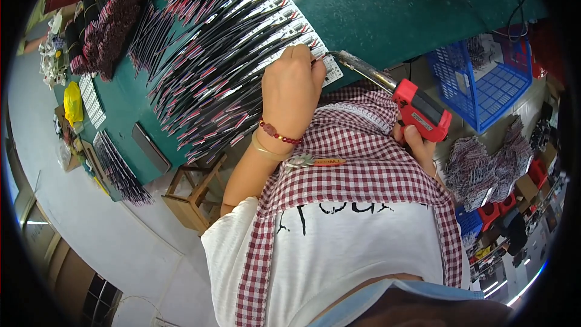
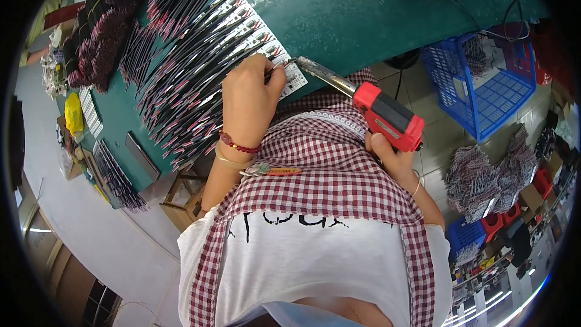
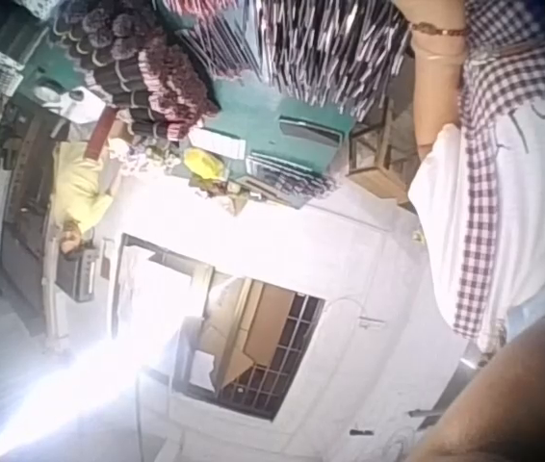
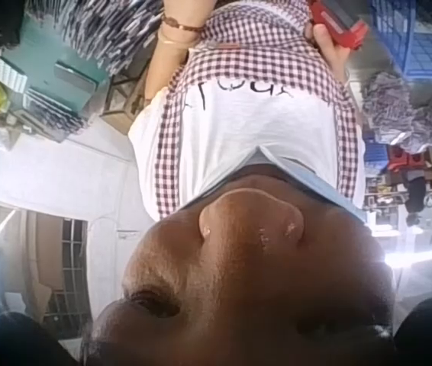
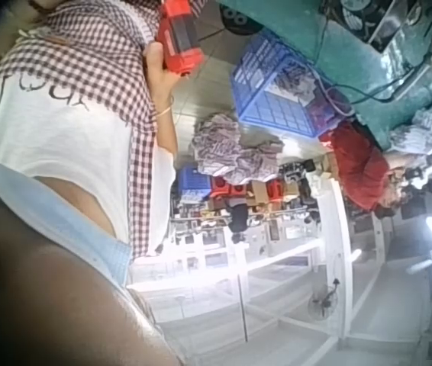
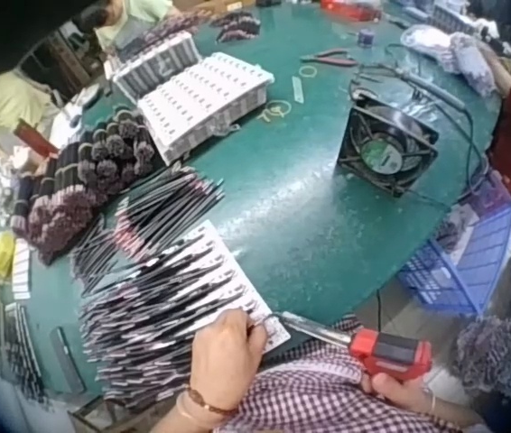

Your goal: The person solders wires onto a circuit board panel using a soldering gun, organizes bundles of wires and panels on the table, and continues soldering wires onto another circuit board panel.

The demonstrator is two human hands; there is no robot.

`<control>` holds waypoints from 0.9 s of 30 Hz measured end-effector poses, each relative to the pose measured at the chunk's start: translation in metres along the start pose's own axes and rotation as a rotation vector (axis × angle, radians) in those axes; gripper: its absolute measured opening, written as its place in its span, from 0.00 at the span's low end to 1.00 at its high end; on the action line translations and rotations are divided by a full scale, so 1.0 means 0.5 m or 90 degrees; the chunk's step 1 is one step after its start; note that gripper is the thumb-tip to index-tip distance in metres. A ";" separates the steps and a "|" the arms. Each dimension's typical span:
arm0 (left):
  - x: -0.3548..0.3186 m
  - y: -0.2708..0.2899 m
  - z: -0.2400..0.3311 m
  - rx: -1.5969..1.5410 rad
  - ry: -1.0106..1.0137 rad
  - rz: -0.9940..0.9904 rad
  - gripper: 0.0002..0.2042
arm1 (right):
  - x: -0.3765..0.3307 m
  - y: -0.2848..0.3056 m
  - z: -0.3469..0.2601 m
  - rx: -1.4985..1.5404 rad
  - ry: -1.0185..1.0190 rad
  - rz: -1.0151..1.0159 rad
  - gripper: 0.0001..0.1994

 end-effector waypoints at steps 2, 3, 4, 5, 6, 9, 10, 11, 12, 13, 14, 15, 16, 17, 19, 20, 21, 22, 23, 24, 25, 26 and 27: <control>-0.001 0.001 -0.001 0.001 0.001 0.001 0.07 | 0.000 -0.003 0.000 -0.011 -0.006 -0.007 0.17; -0.001 0.001 0.000 0.002 0.000 0.000 0.08 | -0.001 -0.005 -0.005 -0.009 -0.002 0.009 0.17; -0.001 0.001 0.000 0.001 0.000 0.000 0.08 | -0.002 -0.004 -0.011 -0.008 0.003 0.025 0.17; 0.000 0.001 0.000 0.004 -0.003 -0.001 0.07 | -0.001 -0.004 -0.016 -0.009 0.003 0.025 0.17; -0.001 0.001 0.001 0.008 -0.005 -0.002 0.07 | 0.000 -0.003 -0.023 0.000 0.005 0.026 0.18; -0.001 0.002 0.002 0.018 -0.009 0.004 0.08 | 0.002 -0.003 -0.031 0.010 0.015 0.041 0.20; -0.001 0.003 0.003 0.017 -0.010 0.004 0.08 | 0.002 0.000 -0.034 0.012 0.023 0.057 0.21; -0.001 0.002 0.004 0.052 -0.006 0.001 0.08 | 0.001 0.000 -0.037 0.011 0.024 0.057 0.21; -0.001 0.002 0.004 0.087 -0.002 -0.003 0.09 | -0.001 -0.001 -0.035 0.007 0.004 0.056 0.20; -0.001 0.003 0.006 0.087 -0.002 -0.003 0.09 | -0.003 -0.001 -0.031 0.003 -0.015 0.054 0.20; 0.000 0.006 0.006 0.090 0.003 0.003 0.09 | -0.004 -0.001 -0.030 0.004 -0.015 0.055 0.20; 0.001 0.010 0.006 0.092 0.009 0.008 0.10 | -0.005 0.000 -0.028 -0.005 -0.018 0.055 0.19; 0.001 0.012 0.007 0.092 0.008 0.008 0.10 | -0.006 0.000 -0.025 -0.013 -0.022 0.055 0.18; 0.001 0.011 0.009 0.097 0.004 0.001 0.09 | -0.007 0.000 -0.024 -0.013 -0.022 0.055 0.18; 0.002 0.011 0.010 0.101 -0.001 -0.006 0.09 | -0.008 0.000 -0.020 0.012 -0.027 0.056 0.16; 0.002 0.010 0.009 0.100 -0.003 -0.009 0.09 | -0.008 -0.001 -0.019 0.012 -0.027 0.056 0.16; 0.002 0.009 0.009 0.099 -0.005 -0.012 0.09 | -0.007 -0.003 -0.020 0.004 -0.022 0.055 0.16; 0.003 0.009 0.009 0.100 -0.005 -0.012 0.09 | -0.006 -0.003 -0.020 -0.003 -0.017 0.054 0.15; 0.003 0.008 0.010 0.094 -0.007 -0.012 0.09 | -0.006 0.000 -0.015 -0.003 -0.017 0.054 0.15; 0.003 0.008 0.009 0.088 -0.008 -0.012 0.09 | -0.004 0.000 -0.010 -0.018 -0.008 0.033 0.15; 0.002 0.009 0.010 0.088 -0.007 -0.011 0.09 | -0.004 -0.003 -0.008 -0.034 0.002 0.012 0.15; 0.002 0.009 0.010 0.092 -0.005 -0.011 0.09 | -0.005 -0.006 -0.008 -0.034 0.002 0.011 0.15; 0.003 0.010 0.011 0.095 -0.005 -0.012 0.09 | -0.007 -0.006 -0.009 -0.015 0.003 0.035 0.15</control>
Point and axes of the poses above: each hand's wrist, its own x-axis towards the middle knuckle, its own y-axis out of the back of the hand, z = x × y, the point moved 9 cm from there along x, towards the middle knuckle, and after that the axes turned 5 degrees about y, right-handed, at the moved point
